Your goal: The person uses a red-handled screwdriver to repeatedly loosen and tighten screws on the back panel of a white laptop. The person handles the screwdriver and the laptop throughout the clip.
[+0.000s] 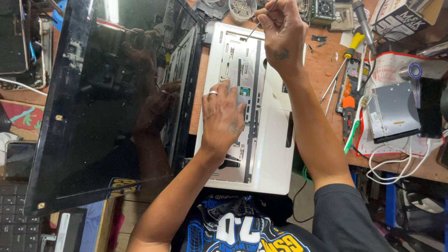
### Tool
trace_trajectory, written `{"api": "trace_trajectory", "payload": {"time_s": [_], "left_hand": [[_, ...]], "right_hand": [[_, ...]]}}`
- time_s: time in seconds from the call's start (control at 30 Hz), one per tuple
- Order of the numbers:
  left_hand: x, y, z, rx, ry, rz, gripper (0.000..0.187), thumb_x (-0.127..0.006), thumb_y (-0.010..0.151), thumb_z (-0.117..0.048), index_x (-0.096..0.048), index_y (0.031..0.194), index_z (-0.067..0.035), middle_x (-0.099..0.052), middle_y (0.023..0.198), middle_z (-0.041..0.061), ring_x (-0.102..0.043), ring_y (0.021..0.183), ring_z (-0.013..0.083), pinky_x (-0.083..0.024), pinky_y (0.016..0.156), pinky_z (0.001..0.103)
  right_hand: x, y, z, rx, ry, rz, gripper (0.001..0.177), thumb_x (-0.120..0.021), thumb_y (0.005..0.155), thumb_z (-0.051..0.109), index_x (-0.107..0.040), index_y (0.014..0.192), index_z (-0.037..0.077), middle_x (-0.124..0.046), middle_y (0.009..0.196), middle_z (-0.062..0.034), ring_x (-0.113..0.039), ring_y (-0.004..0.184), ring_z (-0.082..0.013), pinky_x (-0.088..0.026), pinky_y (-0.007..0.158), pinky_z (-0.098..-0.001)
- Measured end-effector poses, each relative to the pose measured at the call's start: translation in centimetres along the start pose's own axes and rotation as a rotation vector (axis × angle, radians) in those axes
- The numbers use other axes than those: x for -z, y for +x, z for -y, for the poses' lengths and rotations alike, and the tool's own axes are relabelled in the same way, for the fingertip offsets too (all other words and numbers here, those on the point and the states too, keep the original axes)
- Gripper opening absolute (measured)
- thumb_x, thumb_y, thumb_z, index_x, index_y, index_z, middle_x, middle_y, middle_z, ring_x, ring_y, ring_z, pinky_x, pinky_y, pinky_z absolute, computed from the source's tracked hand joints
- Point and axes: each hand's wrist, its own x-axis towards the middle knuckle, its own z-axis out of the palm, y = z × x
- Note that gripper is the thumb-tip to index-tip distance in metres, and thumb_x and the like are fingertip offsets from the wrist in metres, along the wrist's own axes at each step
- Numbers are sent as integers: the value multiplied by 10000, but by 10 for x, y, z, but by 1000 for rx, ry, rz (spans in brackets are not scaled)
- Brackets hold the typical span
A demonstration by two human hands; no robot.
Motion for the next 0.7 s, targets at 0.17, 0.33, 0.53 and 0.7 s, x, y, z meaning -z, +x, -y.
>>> {"api": "trace_trajectory", "payload": {"time_s": [0.17,0.33,0.53,0.7], "left_hand": [[1,0,-1,19,3,9,431,-601,960,-229,-594,1309,24,-500,1434,189,-422,1364,331,-289,1151,483],[1,0,-2,17,6,5,447,-605,958,-233,-584,1320,28,-486,1439,197,-414,1365,342,-300,1150,488],[1,0,-2,23,5,16,453,-616,948,-236,-585,1319,22,-482,1438,190,-416,1373,335,-309,1147,484],[5,0,-3,27,-19,5,426,-619,942,-217,-601,1298,15,-502,1432,191,-424,1368,341,-314,1145,491]], "right_hand": [[0,1,-5,12,15,3,113,-650,1085,-78,-566,1134,-21,-772,1074,-144,-790,1030,-193,-653,939,-311],[-1,-1,-6,-14,19,5,117,-662,1077,-76,-569,1127,-28,-771,1068,-142,-785,1023,-189,-642,931,-309],[-1,0,-4,-31,17,23,126,-680,1075,-58,-570,1127,-24,-784,1069,-137,-791,1015,-184,-641,920,-302],[1,2,-6,-12,-53,70,161,-755,1039,-30,-596,1071,-33,-784,1019,-131,-778,935,-171,-636,859,-300]]}}
